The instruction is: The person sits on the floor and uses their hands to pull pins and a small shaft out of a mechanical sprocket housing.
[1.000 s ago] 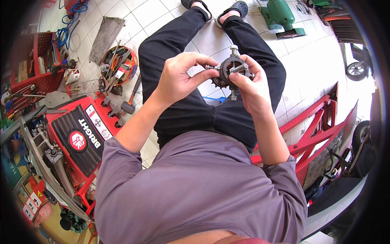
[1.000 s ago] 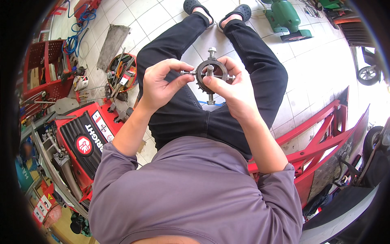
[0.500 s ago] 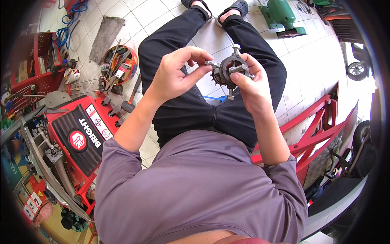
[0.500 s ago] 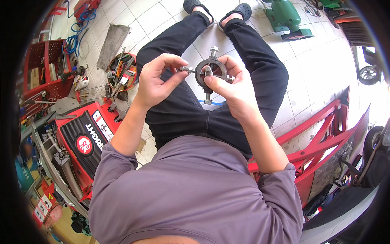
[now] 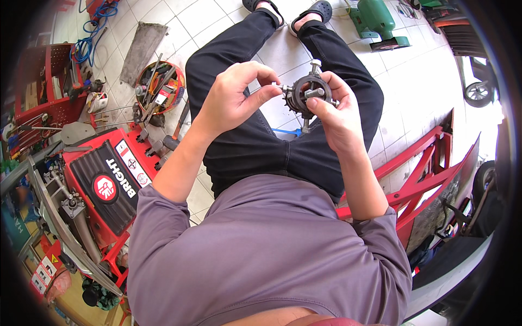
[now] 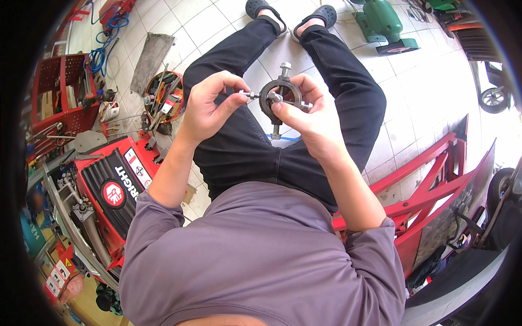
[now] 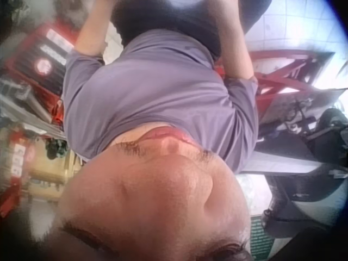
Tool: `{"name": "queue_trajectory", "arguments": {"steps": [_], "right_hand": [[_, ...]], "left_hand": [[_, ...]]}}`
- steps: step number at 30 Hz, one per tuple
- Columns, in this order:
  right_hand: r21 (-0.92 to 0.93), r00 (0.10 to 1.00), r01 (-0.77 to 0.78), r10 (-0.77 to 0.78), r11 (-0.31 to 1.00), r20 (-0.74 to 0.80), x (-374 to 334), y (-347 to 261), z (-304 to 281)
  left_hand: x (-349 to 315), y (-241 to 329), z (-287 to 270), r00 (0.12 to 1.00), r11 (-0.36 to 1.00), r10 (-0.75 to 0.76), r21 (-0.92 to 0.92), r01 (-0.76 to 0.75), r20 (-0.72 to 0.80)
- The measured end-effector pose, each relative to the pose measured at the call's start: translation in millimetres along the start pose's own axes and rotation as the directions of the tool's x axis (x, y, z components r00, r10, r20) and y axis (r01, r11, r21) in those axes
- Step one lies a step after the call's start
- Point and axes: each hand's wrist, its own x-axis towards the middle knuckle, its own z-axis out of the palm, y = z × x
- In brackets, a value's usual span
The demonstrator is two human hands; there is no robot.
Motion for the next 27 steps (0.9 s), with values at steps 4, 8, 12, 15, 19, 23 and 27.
{"name": "queue_trajectory", "arguments": {"steps": [4, 8, 12, 15, 19, 23, 27], "right_hand": [[0.010, 1.000, -0.012, 0.012, 1.000, 0.001, -0.2, 2.0, 2.7], [0.007, 1.000, -0.006, 0.006, 1.000, -0.001, -0.2, 2.4, 1.7], [-0.002, 1.000, -0.019, 0.019, 1.000, 0.000, -0.1, 0.4, 2.1], [0.015, 1.000, -0.012, 0.012, 1.000, -0.001, 0.1, 1.9, 2.7], [0.036, 1.000, 0.000, 0.001, 0.999, -0.010, -0.6, 1.6, 3.6], [0.016, 1.000, -0.010, 0.010, 1.000, -0.014, -0.5, 0.6, 3.9], [0.005, 1.000, -0.007, 0.007, 1.000, 0.004, 0.4, 2.5, 2.3]], "left_hand": [[-1.2, 4.6, 3.6, 0.997, 0.996, -0.052, -0.071, 0.048, -0.052], [1.0, 8.9, 4.2, 0.997, 0.990, -0.011, -0.144, 0.000, -0.078], [-1.5, -4.5, -3.6, 0.998, 0.999, -0.026, 0.042, 0.024, 0.055], [-5.2, -7.0, 0.6, 0.999, 0.998, -0.046, -0.032, 0.046, 0.016], [-0.2, 9.3, 2.0, 0.999, 0.991, -0.036, -0.130, 0.031, -0.038], [-1.4, -8.8, -2.6, 0.997, 0.997, 0.054, 0.044, -0.057, 0.056], [-4.5, -2.4, 1.5, 0.993, 0.988, -0.113, -0.105, 0.116, 0.035]]}}
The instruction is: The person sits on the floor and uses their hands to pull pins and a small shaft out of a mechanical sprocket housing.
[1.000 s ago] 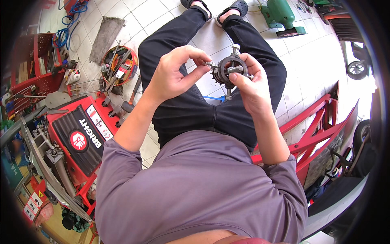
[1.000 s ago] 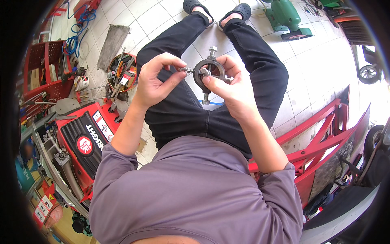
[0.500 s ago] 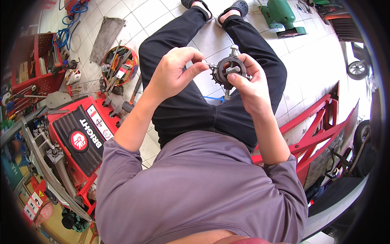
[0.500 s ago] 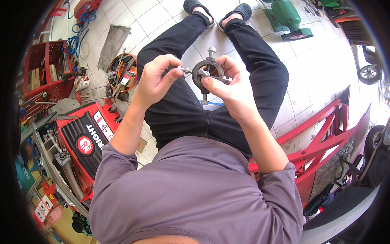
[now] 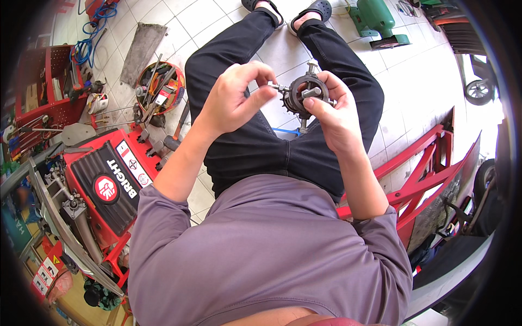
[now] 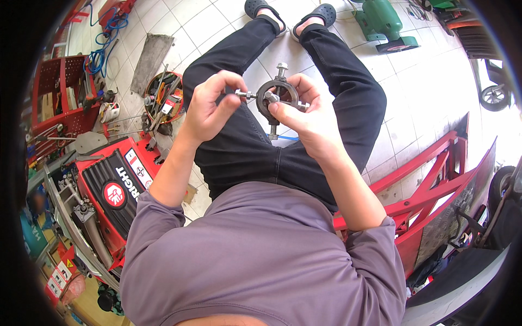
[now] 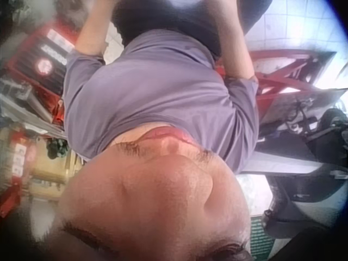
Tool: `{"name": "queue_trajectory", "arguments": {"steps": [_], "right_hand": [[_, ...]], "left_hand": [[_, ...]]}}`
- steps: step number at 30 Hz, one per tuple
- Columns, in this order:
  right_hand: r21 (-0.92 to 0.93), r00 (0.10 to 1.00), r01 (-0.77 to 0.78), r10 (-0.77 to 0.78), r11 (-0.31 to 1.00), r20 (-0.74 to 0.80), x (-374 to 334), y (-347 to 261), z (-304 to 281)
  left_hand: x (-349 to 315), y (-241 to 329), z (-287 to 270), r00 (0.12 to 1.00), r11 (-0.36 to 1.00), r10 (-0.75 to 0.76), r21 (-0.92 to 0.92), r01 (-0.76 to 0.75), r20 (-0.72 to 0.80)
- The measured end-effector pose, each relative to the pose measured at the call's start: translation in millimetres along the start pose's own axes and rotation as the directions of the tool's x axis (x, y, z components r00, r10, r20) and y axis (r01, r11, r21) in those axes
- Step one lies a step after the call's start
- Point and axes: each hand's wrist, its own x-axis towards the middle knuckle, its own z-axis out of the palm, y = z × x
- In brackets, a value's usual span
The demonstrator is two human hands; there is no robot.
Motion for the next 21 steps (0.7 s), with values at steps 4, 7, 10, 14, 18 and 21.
{"name": "queue_trajectory", "arguments": {"steps": [4, 7, 10, 14, 18, 21], "right_hand": [[0.005, 1.000, -0.001, 0.001, 1.000, 0.004, -0.8, -0.5, -0.3], [0.012, 1.000, -0.012, 0.012, 1.000, 0.014, -0.3, 0.5, -1.2], [0.029, 1.000, -0.013, 0.013, 0.999, 0.018, -0.5, 1.7, -0.1], [0.044, 1.000, -0.008, 0.007, 0.999, 0.014, -0.5, 1.7, -1.1], [0.004, 1.000, -0.017, 0.017, 1.000, 0.020, 0.3, 1.3, -4.3], [0.061, 0.999, -0.028, 0.029, 0.998, -0.016, -1.4, 0.0, 2.7]], "left_hand": [[4.4, 11.1, 1.8, 0.992, 0.993, 0.117, 0.029, -0.115, -0.042], [3.7, -0.8, -2.9, 0.993, 0.986, 0.114, 0.120, -0.117, 0.029], [2.4, -2.2, -2.6, 0.998, 0.993, 0.047, 0.103, -0.050, 0.032], [2.9, 13.8, 3.5, 0.994, 0.999, 0.040, -0.025, -0.043, -0.106], [0.9, -4.3, 0.7, 0.998, 0.998, 0.057, 0.044, -0.055, -0.040], [1.8, 3.3, 3.5, 0.995, 0.995, 0.049, -0.077, -0.055, -0.084]]}}
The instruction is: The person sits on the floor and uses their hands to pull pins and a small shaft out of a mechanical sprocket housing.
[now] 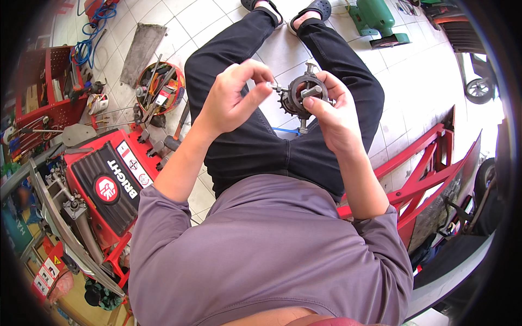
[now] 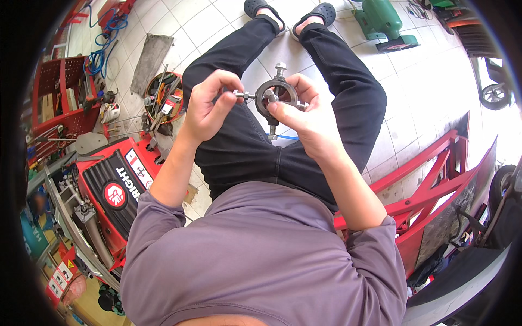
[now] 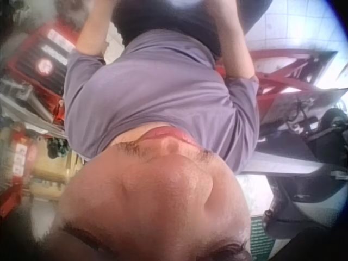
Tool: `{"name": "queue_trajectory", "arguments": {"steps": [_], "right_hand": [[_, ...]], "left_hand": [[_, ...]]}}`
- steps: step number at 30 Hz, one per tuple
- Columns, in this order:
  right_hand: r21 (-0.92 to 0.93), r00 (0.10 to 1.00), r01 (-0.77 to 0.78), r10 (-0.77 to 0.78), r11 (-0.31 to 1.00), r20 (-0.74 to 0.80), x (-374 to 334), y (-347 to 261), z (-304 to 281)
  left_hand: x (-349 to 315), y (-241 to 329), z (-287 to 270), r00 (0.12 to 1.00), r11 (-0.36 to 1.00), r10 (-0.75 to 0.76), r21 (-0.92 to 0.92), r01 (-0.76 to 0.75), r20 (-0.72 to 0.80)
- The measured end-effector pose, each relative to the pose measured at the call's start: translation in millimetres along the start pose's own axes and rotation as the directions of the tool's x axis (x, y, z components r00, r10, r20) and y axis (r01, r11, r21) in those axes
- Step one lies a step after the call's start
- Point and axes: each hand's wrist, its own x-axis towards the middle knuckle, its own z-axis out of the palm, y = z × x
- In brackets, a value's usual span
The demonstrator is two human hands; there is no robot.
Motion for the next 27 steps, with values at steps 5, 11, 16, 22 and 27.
{"name": "queue_trajectory", "arguments": {"steps": [5, 11, 16, 22, 27], "right_hand": [[-0.026, 1.000, 0.009, -0.008, 1.000, 0.010, 1.1, 1.6, -4.4], [-0.014, 1.000, 0.008, -0.008, 1.000, 0.010, 0.6, 0.7, -2.9], [-0.021, 0.999, 0.011, -0.011, 1.000, 0.030, 1.4, 1.5, -5.7], [-0.011, 1.000, -0.002, 0.002, 1.000, 0.014, 0.7, 2.2, -4.1], [-0.033, 1.000, 0.003, -0.002, 0.999, 0.023, 0.8, 3.1, -7.6]], "left_hand": [[-0.8, -3.6, -3.3, 0.997, 0.999, 0.000, 0.050, -0.004, 0.073], [-3.6, -6.7, -1.2, 0.994, 0.995, -0.089, -0.037, 0.092, 0.061], [-1.4, -8.8, -1.6, 0.997, 0.999, -0.032, 0.028, 0.030, 0.063], [0.6, 4.2, 2.4, 0.999, 0.999, -0.037, -0.033, 0.037, -0.006], [1.6, -2.8, -2.1, 0.997, 0.993, -0.034, 0.113, 0.026, 0.071]]}}
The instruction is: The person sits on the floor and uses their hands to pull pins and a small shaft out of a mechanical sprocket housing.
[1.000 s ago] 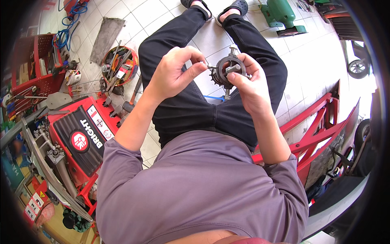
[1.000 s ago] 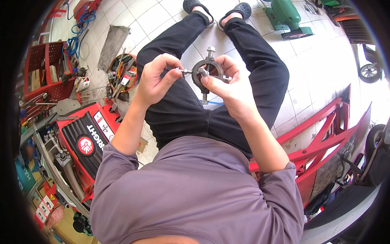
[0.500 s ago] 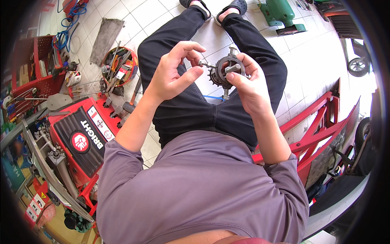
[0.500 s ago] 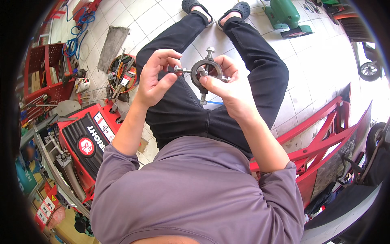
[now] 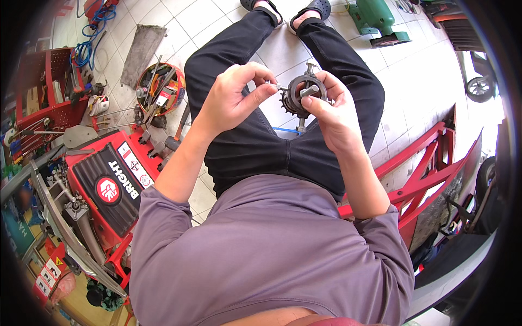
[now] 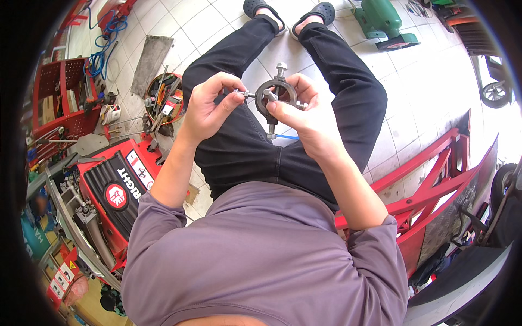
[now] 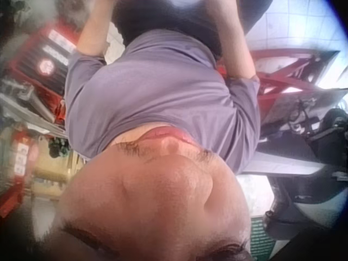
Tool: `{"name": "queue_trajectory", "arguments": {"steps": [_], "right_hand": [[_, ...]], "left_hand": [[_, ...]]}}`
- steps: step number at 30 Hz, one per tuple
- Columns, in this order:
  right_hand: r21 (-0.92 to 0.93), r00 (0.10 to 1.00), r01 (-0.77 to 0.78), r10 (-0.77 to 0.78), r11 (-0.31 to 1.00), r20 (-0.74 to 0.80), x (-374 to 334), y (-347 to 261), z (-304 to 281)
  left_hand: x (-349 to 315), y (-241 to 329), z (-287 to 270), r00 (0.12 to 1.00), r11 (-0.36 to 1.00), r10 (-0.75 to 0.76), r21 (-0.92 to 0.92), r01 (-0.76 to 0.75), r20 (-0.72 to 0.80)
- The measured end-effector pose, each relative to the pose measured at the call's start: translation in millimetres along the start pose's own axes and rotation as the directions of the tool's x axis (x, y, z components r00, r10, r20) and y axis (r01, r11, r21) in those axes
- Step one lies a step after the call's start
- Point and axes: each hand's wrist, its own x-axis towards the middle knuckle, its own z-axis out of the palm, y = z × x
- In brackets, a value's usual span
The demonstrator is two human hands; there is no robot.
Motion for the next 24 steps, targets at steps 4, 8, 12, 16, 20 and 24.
{"name": "queue_trajectory", "arguments": {"steps": [4, 8, 12, 16, 20, 24], "right_hand": [[0.035, 1.000, -0.017, 0.017, 0.999, 0.008, -0.6, -1.0, 3.4], [0.042, 1.000, -0.005, 0.004, 0.999, 0.008, -0.5, -0.4, 1.8], [0.015, 1.000, 0.003, -0.003, 1.000, 0.001, -0.1, 0.4, 0.3], [0.032, 1.000, -0.019, 0.019, 0.999, -0.002, -0.8, 0.5, 2.1], [0.030, 1.000, -0.001, 0.000, 1.000, 0.007, 0.4, 2.3, -0.5], [0.033, 1.000, -0.013, 0.013, 0.999, 0.008, -0.4, -0.8, 0.9]], "left_hand": [[-3.3, -2.2, 3.5, 0.998, 0.995, -0.012, -0.100, 0.006, -0.060], [-2.3, 7.7, 3.6, 0.994, 0.991, 0.021, -0.126, -0.035, -0.111], [-2.9, -2.6, 0.9, 0.998, 0.995, -0.026, -0.103, 0.020, -0.061], [-0.1, 6.7, 0.3, 0.997, 0.988, 0.017, -0.149, -0.029, -0.080], [2.3, 6.3, 0.1, 0.993, 0.993, 0.110, -0.024, -0.111, -0.047], [0.3, -8.7, -4.3, 0.994, 0.994, 0.105, 0.021, -0.106, 0.015]]}}
